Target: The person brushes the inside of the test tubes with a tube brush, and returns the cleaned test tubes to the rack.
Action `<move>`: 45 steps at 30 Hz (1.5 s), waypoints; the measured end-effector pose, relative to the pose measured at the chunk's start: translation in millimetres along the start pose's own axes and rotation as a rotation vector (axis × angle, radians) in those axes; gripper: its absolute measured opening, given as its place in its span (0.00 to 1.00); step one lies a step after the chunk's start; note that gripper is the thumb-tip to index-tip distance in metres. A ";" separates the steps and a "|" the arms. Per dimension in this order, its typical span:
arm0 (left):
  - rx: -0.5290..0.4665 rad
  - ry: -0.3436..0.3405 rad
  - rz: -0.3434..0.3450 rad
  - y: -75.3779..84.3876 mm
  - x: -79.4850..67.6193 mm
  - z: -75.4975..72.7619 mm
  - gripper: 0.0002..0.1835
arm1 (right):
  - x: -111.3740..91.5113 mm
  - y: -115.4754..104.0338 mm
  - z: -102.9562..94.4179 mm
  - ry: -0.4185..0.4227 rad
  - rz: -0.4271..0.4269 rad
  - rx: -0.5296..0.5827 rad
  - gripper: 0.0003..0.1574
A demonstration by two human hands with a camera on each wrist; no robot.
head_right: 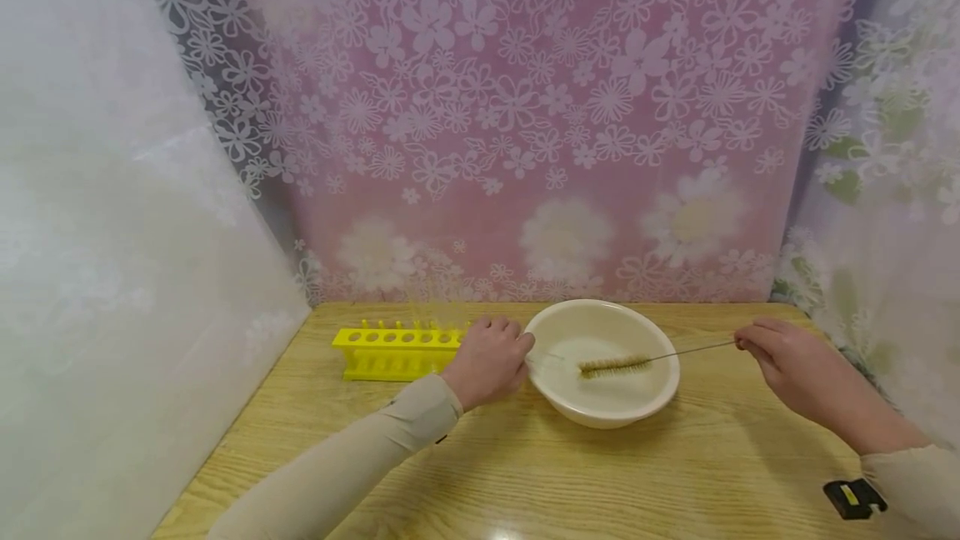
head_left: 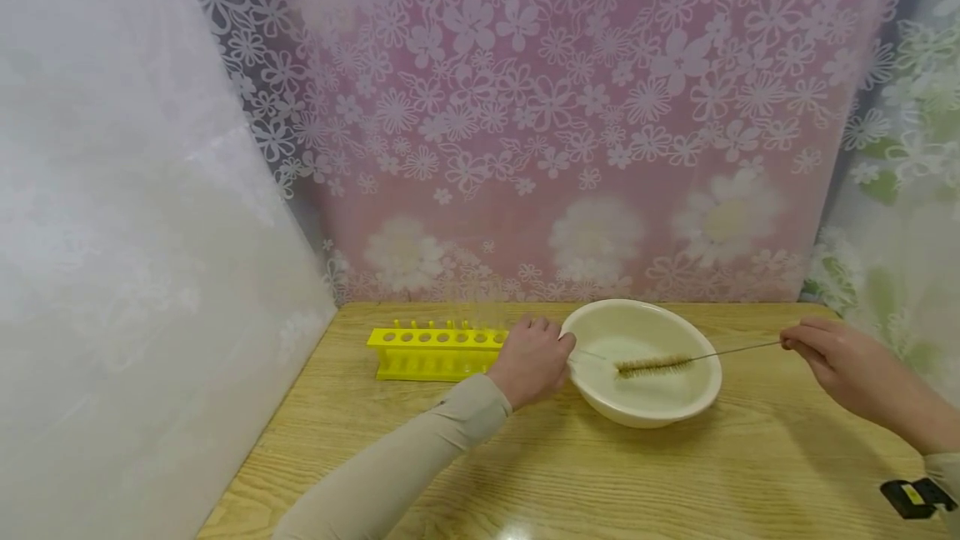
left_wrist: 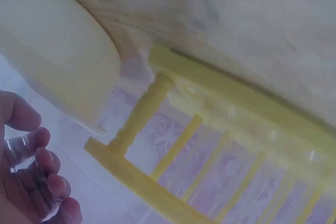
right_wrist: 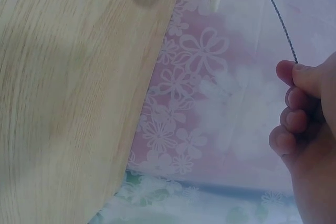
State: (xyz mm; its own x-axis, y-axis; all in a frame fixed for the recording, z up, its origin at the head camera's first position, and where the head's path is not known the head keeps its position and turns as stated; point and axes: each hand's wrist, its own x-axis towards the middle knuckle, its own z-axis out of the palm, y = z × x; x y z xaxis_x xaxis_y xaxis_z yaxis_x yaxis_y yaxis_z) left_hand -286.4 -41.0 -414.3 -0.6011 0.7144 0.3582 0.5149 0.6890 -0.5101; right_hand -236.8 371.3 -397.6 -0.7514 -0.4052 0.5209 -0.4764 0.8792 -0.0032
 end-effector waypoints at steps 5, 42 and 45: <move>-0.213 0.042 -0.081 -2.9 -3.9 -0.5 0.07 | -0.4 0.5 -0.7 0.006 -0.001 0.002 0.09; -1.462 0.765 -0.809 -111.9 -51.7 -24.3 0.15 | 2.9 -1.3 -1.7 -0.036 0.045 0.024 0.10; -1.460 0.787 -0.841 -115.0 -53.1 -13.2 0.15 | 3.6 -2.8 -1.3 -0.042 0.040 0.028 0.10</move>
State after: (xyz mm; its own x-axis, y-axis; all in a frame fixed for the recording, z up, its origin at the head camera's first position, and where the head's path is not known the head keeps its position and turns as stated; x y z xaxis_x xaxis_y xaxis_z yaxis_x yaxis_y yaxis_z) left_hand -305.6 -156.5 -364.4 -0.7790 -0.2369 0.5806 0.5778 0.0888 0.8114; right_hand -237.6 367.7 -394.6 -0.7886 -0.3803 0.4832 -0.4575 0.8879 -0.0477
